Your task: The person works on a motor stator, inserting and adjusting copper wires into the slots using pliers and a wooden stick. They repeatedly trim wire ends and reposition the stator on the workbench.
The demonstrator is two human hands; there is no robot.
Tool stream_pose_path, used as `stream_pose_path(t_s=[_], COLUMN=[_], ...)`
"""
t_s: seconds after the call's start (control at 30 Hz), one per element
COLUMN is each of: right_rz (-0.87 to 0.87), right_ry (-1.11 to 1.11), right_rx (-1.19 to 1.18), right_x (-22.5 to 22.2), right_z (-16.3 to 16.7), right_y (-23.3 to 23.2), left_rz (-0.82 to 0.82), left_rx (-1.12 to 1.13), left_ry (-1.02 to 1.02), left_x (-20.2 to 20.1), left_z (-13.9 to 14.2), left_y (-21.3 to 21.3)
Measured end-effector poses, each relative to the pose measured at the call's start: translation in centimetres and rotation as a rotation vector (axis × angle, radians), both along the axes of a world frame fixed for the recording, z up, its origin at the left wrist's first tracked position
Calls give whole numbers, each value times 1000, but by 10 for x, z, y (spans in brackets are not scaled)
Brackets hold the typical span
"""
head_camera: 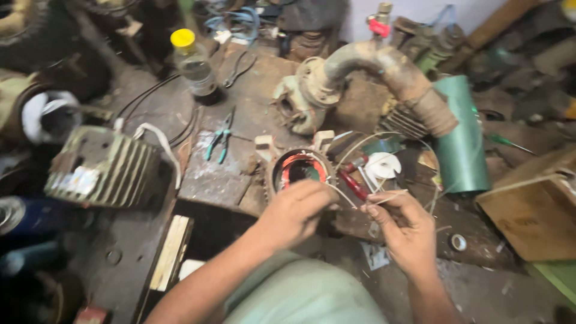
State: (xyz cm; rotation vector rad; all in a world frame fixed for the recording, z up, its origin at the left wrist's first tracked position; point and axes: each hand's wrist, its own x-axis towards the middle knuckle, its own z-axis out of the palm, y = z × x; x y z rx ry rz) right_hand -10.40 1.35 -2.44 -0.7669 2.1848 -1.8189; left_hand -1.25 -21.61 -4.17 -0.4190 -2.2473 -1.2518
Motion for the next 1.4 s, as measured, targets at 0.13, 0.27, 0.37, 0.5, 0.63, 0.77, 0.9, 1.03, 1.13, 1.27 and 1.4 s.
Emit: stream_pose_path(t_s=[0.13, 0.27, 0.37, 0.5, 0.63, 0.77, 0.9, 1.03, 1.13, 1.27, 1.4], right_rz=[-49, -174, -182, -224, -250, -268, -277, -288, -260, -254, -276], right_ry=[73, 2, -58, -53, -90, -200, -193, -172, -134, -78, -19], right_rx=[-103, -253, -265, -311, -284, -368, -382, -386, -394, -347, -290], right_x=[15, 36, 42, 41, 37, 36, 35, 35, 36, 42, 46], right_z=[11, 21, 24, 20, 12, 5, 5, 8, 12, 16, 18], right_y=[-10, -15, -20, -26, -28, -28, -27, -27, -27, -30, -32], left_rz=[-126, -155, -176, -188, -184, -251, -554, -736, -799, -842, -535], left_rx=[134, 156, 163, 175, 175, 254, 447, 638, 775, 896, 486], left_ry=[3, -46, -23, -58, -51, -113, -320, -632, -697, -693, -525], left_x=[-8, -17, -20, -21, -24, -26, -30, -35, -39, -41, -38], left_z=[22, 27, 24, 19, 19, 24, 25, 22, 20, 22, 26], left_y=[10, 13, 12, 9, 6, 2, -8, -13, -11, -9, -8])
